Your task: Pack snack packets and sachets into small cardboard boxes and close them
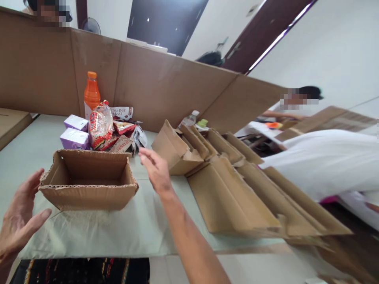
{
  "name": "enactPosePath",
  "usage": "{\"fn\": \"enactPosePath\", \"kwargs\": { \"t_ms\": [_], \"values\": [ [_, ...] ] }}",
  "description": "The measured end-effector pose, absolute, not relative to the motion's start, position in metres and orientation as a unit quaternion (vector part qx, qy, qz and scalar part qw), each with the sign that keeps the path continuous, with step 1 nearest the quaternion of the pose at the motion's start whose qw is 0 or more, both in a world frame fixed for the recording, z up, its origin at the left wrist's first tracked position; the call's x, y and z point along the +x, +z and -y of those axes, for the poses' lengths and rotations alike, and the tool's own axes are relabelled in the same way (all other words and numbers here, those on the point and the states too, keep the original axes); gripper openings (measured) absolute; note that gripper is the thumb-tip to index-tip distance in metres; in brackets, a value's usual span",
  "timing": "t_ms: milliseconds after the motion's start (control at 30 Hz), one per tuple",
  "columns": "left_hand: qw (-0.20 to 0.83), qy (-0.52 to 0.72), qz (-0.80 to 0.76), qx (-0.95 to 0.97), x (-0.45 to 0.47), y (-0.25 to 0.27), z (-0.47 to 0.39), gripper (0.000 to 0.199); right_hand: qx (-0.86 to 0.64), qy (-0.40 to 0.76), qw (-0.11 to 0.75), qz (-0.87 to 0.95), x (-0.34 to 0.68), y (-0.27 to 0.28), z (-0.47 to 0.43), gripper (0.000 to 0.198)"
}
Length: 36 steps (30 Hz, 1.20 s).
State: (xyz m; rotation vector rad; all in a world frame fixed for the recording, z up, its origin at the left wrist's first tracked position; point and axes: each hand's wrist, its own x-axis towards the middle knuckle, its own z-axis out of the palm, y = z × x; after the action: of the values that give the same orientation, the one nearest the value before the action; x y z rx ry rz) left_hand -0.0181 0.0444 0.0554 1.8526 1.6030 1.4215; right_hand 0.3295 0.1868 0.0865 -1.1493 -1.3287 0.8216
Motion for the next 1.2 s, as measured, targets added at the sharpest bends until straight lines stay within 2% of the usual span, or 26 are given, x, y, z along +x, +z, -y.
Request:
{"fn": "enactPosePath", "kwargs": {
  "t_ms": [100,200,333,467,600,700,833,967,1067,1200],
  "values": [
    [0.143,0.531,-0.499,0.670,-0.008,0.077,-0.050,0.074,-0.483,0.353,0.531,0.601,0.307,0.118,-0.247,0.036],
    [0.101,0.506,-0.496,0.698,0.001,0.090,-0.055,0.070,-0.501,0.378,0.483,0.610,0.276,0.132,-0.300,0.028],
    [0.047,0.466,-0.497,0.731,0.005,0.095,-0.058,0.044,-0.536,0.417,0.405,0.612,0.238,0.130,-0.339,0.026],
    [0.030,0.465,-0.487,0.739,0.006,0.095,-0.058,0.024,-0.542,0.415,0.384,0.621,0.214,0.123,-0.353,0.028],
    [0.003,0.474,-0.462,0.749,0.005,0.098,-0.059,0.025,-0.543,0.358,0.418,0.635,0.212,0.129,-0.355,0.029],
    [-0.016,0.465,-0.451,0.761,0.004,0.102,-0.061,0.024,-0.527,0.309,0.463,0.642,0.234,0.143,-0.346,0.017],
    [-0.032,0.450,-0.461,0.764,0.003,0.109,-0.063,0.016,-0.394,0.231,0.592,0.664,0.284,0.171,-0.310,0.012],
    [-0.034,0.439,-0.491,0.752,0.004,0.111,-0.063,0.013,-0.267,0.234,0.670,0.652,0.321,0.199,-0.252,0.009],
    [-0.039,0.446,-0.489,0.749,0.005,0.112,-0.062,0.012,-0.246,0.271,0.660,0.657,0.324,0.203,-0.209,0.014],
    [-0.056,0.444,-0.487,0.750,0.006,0.116,-0.059,0.012,-0.327,0.268,0.554,0.717,0.313,0.192,-0.173,0.021]
  ]
}}
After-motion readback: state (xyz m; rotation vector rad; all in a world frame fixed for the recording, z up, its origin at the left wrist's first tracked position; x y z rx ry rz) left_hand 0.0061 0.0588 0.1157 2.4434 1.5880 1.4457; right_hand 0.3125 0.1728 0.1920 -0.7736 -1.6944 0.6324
